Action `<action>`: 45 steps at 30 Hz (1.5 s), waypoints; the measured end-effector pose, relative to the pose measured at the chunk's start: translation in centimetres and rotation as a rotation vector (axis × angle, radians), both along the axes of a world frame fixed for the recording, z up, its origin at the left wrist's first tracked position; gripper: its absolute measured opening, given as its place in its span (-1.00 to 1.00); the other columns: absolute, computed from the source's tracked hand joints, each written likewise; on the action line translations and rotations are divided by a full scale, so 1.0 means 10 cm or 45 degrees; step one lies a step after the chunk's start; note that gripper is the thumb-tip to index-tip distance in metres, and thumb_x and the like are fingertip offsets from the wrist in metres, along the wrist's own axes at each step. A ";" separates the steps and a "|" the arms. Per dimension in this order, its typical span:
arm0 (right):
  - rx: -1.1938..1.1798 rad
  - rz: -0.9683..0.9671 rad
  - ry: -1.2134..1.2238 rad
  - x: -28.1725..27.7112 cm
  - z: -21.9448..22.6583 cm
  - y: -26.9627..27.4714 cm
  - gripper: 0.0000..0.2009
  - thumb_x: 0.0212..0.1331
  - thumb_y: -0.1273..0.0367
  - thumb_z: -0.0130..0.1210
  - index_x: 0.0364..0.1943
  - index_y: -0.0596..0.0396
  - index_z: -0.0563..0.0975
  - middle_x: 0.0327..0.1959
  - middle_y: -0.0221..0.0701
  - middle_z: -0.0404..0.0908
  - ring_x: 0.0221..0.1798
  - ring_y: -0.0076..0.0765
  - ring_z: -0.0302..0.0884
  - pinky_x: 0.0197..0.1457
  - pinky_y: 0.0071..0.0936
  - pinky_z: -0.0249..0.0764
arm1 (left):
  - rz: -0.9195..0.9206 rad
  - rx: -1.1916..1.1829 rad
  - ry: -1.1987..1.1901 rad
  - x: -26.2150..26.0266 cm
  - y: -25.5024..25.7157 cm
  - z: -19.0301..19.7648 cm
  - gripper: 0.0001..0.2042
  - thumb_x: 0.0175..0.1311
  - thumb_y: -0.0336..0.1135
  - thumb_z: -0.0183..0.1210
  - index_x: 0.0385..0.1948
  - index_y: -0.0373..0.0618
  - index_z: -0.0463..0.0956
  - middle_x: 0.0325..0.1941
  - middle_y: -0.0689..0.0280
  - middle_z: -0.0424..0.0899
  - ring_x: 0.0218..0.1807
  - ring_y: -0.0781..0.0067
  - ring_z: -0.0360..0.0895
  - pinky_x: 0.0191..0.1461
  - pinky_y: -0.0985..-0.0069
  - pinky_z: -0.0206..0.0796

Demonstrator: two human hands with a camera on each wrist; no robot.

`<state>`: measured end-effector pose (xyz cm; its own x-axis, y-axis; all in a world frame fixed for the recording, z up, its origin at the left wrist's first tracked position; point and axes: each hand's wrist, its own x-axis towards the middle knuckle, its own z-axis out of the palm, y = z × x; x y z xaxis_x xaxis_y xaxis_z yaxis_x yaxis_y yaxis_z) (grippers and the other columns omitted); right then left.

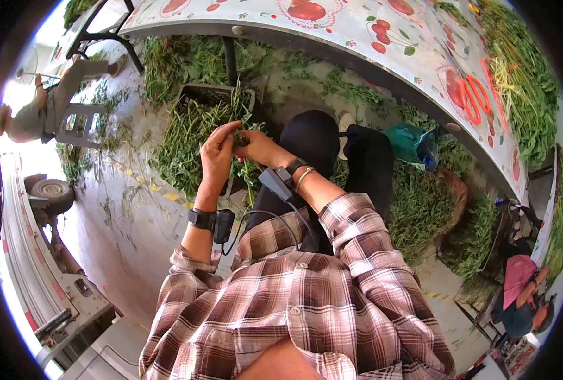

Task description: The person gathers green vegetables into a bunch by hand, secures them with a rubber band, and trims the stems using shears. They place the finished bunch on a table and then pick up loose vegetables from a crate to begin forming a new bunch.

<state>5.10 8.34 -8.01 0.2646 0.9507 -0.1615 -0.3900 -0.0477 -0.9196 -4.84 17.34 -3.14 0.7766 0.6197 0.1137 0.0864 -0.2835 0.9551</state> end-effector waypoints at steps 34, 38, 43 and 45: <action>0.054 -0.528 0.779 0.20 0.13 -0.07 -0.74 0.20 0.14 0.14 -0.48 -0.04 0.43 -0.34 -0.41 0.56 -0.22 -0.31 0.54 0.05 -0.20 0.50 | -0.453 -0.418 0.398 -0.04 -0.08 -0.45 -0.70 -0.02 -0.34 0.25 -0.26 -0.29 0.45 -0.39 0.42 0.51 -0.36 0.61 0.38 -0.21 0.56 0.28; 0.074 -0.460 0.783 0.23 0.10 -0.07 -0.68 0.22 0.09 0.11 -0.53 -0.06 0.36 -0.56 -0.54 0.32 -0.45 -0.44 0.35 -0.03 -0.24 0.47 | -0.465 -0.339 0.411 -0.04 -0.08 -0.30 -0.65 -0.07 -0.32 0.30 -0.26 -0.31 0.45 -0.42 0.31 0.53 -0.35 0.52 0.41 -0.19 0.48 0.30; 0.082 -0.498 0.772 0.28 0.02 -0.06 -0.69 0.24 0.09 0.07 -0.50 -0.06 0.35 -0.56 -0.52 0.32 -0.44 -0.43 0.33 -0.09 -0.30 0.44 | -0.404 -0.273 0.459 -0.14 -0.18 -0.22 -0.53 -0.04 -0.30 0.30 -0.05 -0.25 0.42 -0.14 0.19 0.55 -0.12 0.43 0.45 0.01 0.45 0.30; 0.106 -0.538 0.762 0.29 0.00 -0.07 -0.69 0.25 0.10 0.06 -0.49 -0.05 0.34 -0.57 -0.52 0.33 -0.44 -0.43 0.34 -0.09 -0.31 0.44 | -0.117 -0.210 0.040 -0.18 -0.20 -0.20 -0.54 0.00 -0.39 0.25 0.02 -0.15 0.42 0.01 0.29 0.49 0.06 0.43 0.41 0.07 0.51 0.27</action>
